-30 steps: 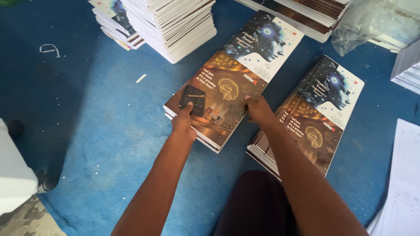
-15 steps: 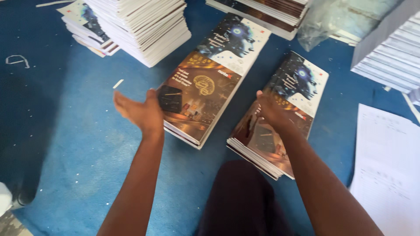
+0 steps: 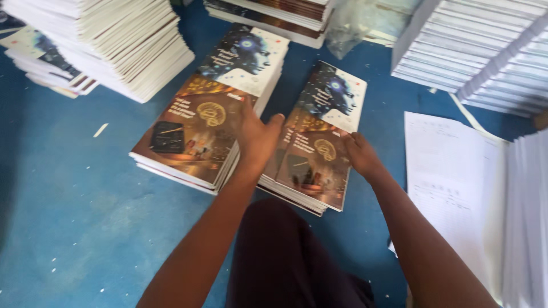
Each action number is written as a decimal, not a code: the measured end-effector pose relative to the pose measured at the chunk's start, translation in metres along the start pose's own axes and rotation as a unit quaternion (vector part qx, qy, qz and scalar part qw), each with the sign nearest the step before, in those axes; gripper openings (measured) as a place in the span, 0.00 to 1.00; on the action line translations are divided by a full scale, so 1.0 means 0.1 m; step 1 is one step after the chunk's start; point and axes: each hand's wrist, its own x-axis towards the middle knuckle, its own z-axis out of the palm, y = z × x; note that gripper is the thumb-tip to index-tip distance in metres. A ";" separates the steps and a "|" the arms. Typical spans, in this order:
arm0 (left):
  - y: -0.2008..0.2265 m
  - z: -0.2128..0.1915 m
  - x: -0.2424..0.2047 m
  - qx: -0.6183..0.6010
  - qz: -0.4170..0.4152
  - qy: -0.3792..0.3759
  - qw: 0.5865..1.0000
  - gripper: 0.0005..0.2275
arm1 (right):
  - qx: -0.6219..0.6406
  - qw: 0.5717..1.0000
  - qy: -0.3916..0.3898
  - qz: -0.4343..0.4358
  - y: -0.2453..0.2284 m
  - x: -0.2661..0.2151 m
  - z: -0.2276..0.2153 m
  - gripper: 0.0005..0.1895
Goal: The person inserts index pages into notebook covers and stacks the completed notebooks. They repeatedly pick up a cover, place an index page inside, close the cover, and add the finished notebook to a growing stack.
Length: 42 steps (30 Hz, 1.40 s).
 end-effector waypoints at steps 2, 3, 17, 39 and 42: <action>0.12 0.22 -0.16 0.003 0.022 -0.046 0.999 0.38 | -0.055 0.998 0.018 0.022 0.15 -0.12 -0.17 0.42; 0.18 0.33 -0.25 0.003 0.033 -0.071 0.997 0.37 | -0.083 0.996 0.027 0.035 0.23 -0.20 -0.27 0.44; 0.66 1.77 -1.67 -0.081 -0.004 -0.395 0.915 0.34 | -0.288 0.939 0.095 0.159 1.25 -1.84 -1.62 0.41; 0.55 2.15 -2.72 0.148 0.271 -0.648 0.696 0.25 | -0.271 0.852 0.125 0.430 2.38 -2.25 -1.48 0.47; 0.54 2.15 -2.75 0.142 0.287 -0.636 0.703 0.25 | -0.277 0.851 0.133 0.427 2.39 -2.27 -1.51 0.44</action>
